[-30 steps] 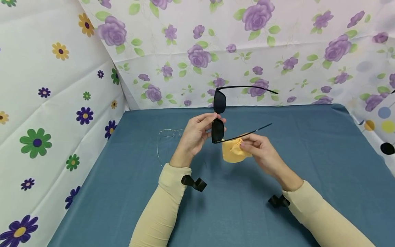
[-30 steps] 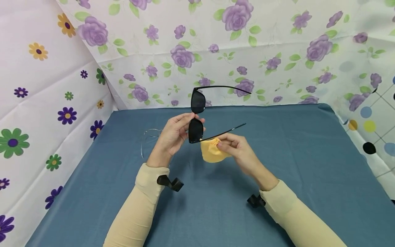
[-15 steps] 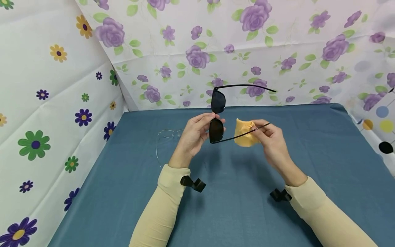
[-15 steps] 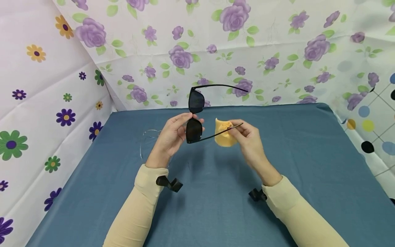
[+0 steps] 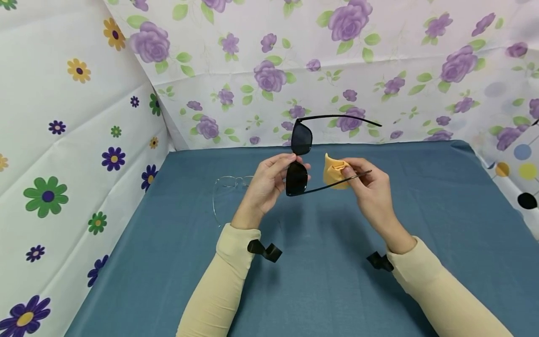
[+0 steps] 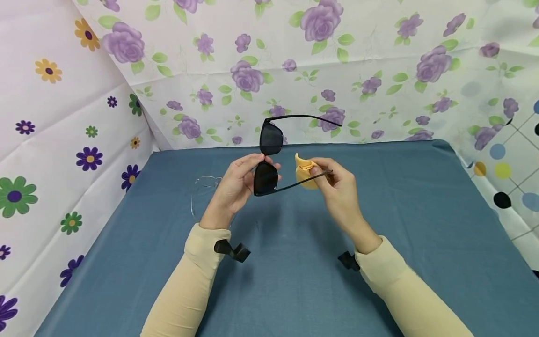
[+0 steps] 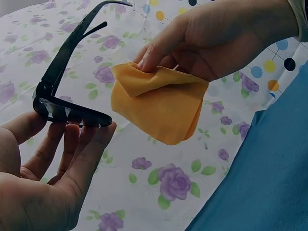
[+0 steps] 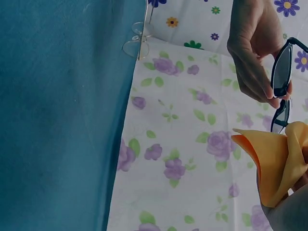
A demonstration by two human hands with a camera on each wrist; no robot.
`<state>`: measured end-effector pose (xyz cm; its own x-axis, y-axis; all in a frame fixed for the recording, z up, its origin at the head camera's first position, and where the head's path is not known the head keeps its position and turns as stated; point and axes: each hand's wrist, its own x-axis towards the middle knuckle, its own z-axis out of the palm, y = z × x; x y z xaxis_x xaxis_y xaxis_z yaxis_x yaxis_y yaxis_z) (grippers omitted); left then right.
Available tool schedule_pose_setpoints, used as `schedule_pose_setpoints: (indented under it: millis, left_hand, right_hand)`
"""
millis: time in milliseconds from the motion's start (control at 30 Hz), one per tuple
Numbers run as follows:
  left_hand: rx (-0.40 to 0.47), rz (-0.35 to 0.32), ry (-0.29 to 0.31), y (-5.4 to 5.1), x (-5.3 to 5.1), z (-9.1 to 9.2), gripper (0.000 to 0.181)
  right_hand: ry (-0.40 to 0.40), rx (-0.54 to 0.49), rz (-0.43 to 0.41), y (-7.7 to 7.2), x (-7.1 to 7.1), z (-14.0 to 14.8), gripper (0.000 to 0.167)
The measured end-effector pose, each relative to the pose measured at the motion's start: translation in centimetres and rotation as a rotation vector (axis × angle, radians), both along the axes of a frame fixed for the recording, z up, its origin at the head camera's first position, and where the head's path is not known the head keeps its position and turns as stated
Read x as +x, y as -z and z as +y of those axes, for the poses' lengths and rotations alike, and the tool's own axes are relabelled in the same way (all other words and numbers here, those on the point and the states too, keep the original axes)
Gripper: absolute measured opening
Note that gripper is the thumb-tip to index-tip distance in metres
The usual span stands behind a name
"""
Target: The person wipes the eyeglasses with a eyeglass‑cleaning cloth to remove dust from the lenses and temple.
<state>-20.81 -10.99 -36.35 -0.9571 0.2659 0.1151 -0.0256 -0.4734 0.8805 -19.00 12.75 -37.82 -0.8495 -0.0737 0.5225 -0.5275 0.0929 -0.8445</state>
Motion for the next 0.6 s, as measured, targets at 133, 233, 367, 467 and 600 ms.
schedule_pose_setpoints:
  millis: [133,233,367,467,600]
  left_hand:
    - [0.004,0.005,-0.01,0.0,0.0,0.0,0.021]
    - [0.002,0.007,-0.01,0.0,0.0,0.0,0.022]
    - [-0.012,0.007,-0.013,0.1,0.0,0.0,0.023]
    - [-0.026,0.005,-0.011,0.1,0.0,0.0,0.023]
    - [-0.043,0.001,-0.002,0.2,0.0,0.2,0.022]
  right_hand:
    - [-0.047,-0.017,-0.032,0.2,0.5,0.1,0.019]
    - [-0.133,-0.064,-0.04,0.2,1.0,0.0,0.021]
    - [-0.247,-0.093,-0.04,0.1,1.7,-0.5,0.022]
    - [-0.274,-0.088,-0.033,0.0,2.1,-0.9,0.021]
    - [-0.241,-0.045,0.008,-0.1,2.2,-1.7,0.02]
